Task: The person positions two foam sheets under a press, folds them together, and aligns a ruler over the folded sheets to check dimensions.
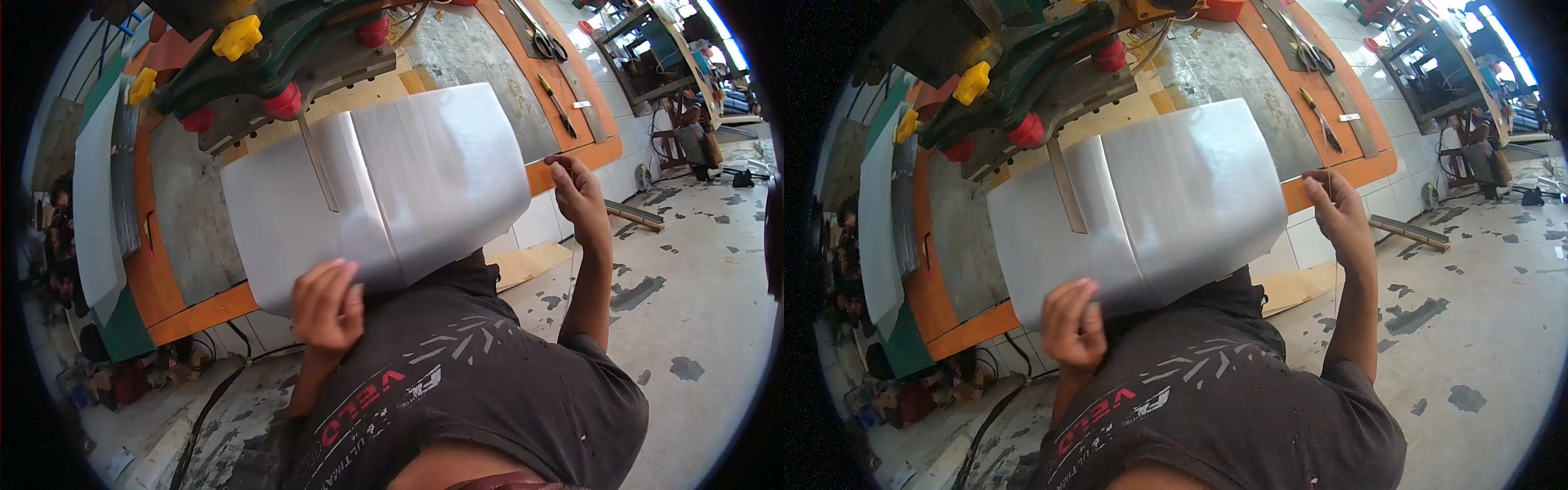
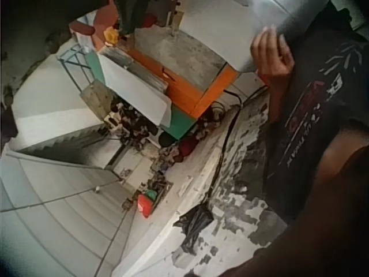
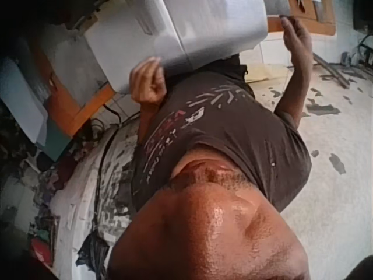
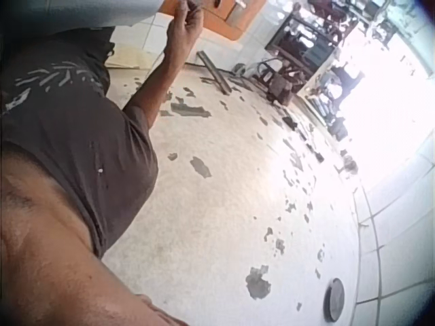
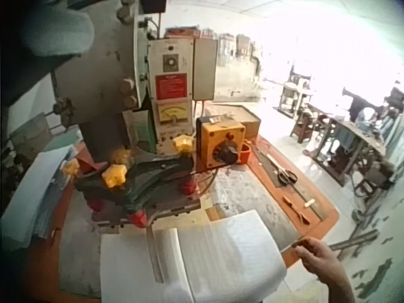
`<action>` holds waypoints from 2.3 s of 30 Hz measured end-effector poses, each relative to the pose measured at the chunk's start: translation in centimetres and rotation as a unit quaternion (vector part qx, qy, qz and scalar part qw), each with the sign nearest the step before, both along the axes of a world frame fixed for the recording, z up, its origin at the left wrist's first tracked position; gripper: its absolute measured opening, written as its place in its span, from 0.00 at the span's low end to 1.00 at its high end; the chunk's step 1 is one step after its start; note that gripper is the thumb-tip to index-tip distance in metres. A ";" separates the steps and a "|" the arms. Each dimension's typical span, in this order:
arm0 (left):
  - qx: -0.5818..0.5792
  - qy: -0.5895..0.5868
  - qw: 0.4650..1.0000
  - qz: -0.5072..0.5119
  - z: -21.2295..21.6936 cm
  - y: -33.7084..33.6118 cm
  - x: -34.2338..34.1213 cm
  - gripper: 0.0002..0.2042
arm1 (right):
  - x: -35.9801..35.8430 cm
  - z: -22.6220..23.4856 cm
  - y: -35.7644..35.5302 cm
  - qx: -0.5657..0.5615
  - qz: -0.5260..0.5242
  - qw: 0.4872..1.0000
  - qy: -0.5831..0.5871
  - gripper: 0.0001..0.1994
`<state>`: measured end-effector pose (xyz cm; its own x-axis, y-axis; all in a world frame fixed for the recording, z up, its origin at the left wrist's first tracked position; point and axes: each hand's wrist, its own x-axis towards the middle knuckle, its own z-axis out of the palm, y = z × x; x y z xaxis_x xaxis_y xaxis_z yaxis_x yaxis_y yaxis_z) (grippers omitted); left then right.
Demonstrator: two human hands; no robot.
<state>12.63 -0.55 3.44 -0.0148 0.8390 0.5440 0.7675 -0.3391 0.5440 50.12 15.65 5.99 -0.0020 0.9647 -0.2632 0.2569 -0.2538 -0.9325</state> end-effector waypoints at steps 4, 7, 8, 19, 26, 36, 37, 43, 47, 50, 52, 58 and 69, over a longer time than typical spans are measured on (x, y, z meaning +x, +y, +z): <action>-0.011 -0.028 0.982 0.188 0.0 -0.2 -4.0 0.15 | -0.9 -0.7 0.4 -0.001 0.000 0.999 -0.042 0.18; -0.085 0.052 0.942 0.320 -1.1 -0.5 -7.3 0.21 | -1.7 -1.2 1.4 -0.016 0.008 1.000 -0.011 0.18; -0.128 0.114 0.925 0.338 -1.7 -0.6 -8.0 0.24 | -1.9 -1.4 1.7 -0.016 0.011 1.000 -0.009 0.18; -0.153 0.112 0.915 0.357 -1.9 0.3 -7.9 0.28 | -2.7 -2.6 1.5 0.016 -0.012 0.998 0.057 0.12; -0.185 -0.007 0.918 0.350 -1.0 0.6 -8.4 0.22 | -2.1 -1.3 0.3 -0.010 0.015 0.999 0.033 0.11; -0.244 -0.113 0.909 0.317 1.1 -1.4 -7.2 0.17 | -1.0 -1.0 -0.5 -0.013 -0.017 0.999 0.048 0.15; -0.245 -0.113 0.910 0.315 1.5 -1.7 -7.1 0.17 | -0.7 -1.0 -0.5 -0.021 -0.019 0.999 0.046 0.16; -0.314 -0.203 0.892 0.255 1.5 -4.7 -7.6 0.16 | 0.1 0.9 -0.5 -0.020 0.033 0.997 0.069 0.19; -0.390 -0.246 0.874 0.153 2.4 -6.0 -8.1 0.17 | 1.0 2.7 -1.1 0.011 0.041 0.998 0.055 0.15; -0.422 -0.190 0.877 0.126 2.5 -7.1 -8.2 0.17 | 1.1 3.7 -1.6 0.023 0.044 0.997 0.053 0.14; -0.437 -0.151 0.878 0.126 1.8 -7.7 -8.5 0.17 | 1.5 4.2 -1.8 0.030 0.049 0.997 0.055 0.14; -0.498 -0.352 0.793 -0.016 1.3 -7.8 -7.3 0.15 | 5.3 4.4 -1.7 0.039 0.025 0.998 -0.032 0.15; -0.153 -0.362 0.911 -0.129 5.8 -2.9 -2.5 0.11 | 13.0 11.3 -1.2 0.202 -0.061 0.977 -0.027 0.19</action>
